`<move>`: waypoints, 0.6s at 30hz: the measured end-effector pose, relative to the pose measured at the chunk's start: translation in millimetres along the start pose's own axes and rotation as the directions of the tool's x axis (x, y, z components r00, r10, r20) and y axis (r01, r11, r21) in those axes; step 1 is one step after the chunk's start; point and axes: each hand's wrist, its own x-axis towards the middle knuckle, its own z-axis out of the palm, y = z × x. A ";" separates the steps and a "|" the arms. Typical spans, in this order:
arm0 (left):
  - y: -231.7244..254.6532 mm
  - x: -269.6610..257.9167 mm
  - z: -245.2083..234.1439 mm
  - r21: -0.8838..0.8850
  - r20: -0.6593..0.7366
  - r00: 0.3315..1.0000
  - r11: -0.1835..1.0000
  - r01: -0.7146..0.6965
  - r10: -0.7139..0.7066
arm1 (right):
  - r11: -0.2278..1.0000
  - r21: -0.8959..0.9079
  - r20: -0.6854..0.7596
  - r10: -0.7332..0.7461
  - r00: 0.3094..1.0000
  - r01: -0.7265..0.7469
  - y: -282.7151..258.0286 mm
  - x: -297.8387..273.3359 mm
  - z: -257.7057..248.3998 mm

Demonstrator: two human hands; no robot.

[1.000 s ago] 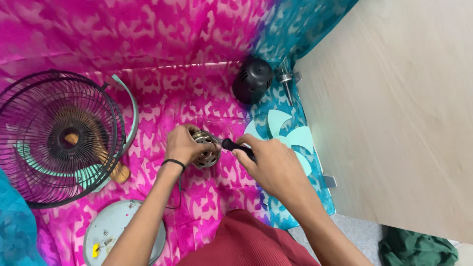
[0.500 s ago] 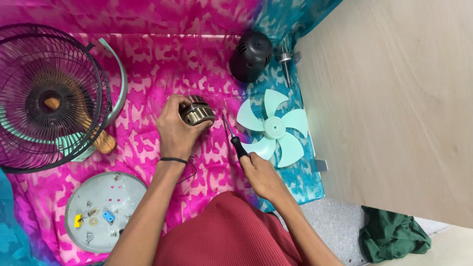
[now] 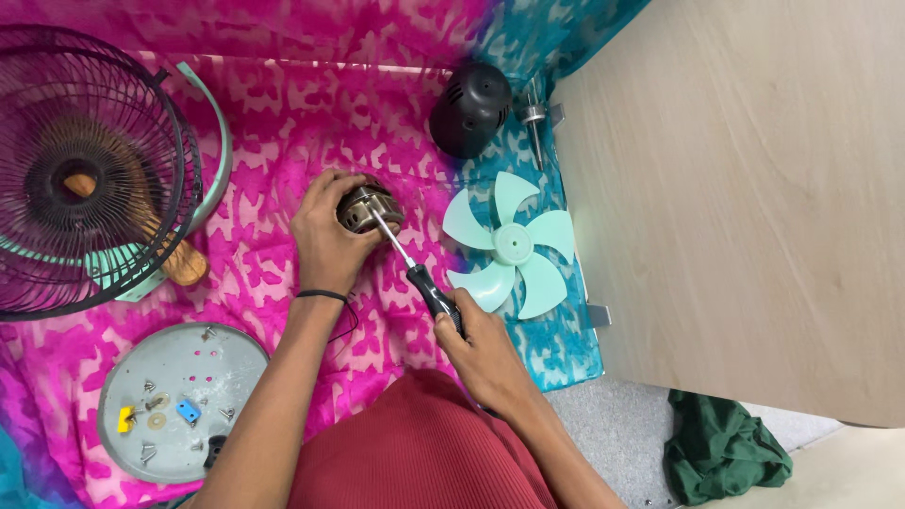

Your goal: The person uses a screwdriver to remove and reinsert screws on a fan motor, then handles wires and small components on a tray. The fan blade and cage are nearby but not attached during the clip.

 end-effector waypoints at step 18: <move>1.8 -2.9 -1.7 -0.040 -0.018 1.000 0.999 0.003 -0.004 | 0.951 0.230 0.191 0.164 0.968 -0.207 5.4 7.4 19.9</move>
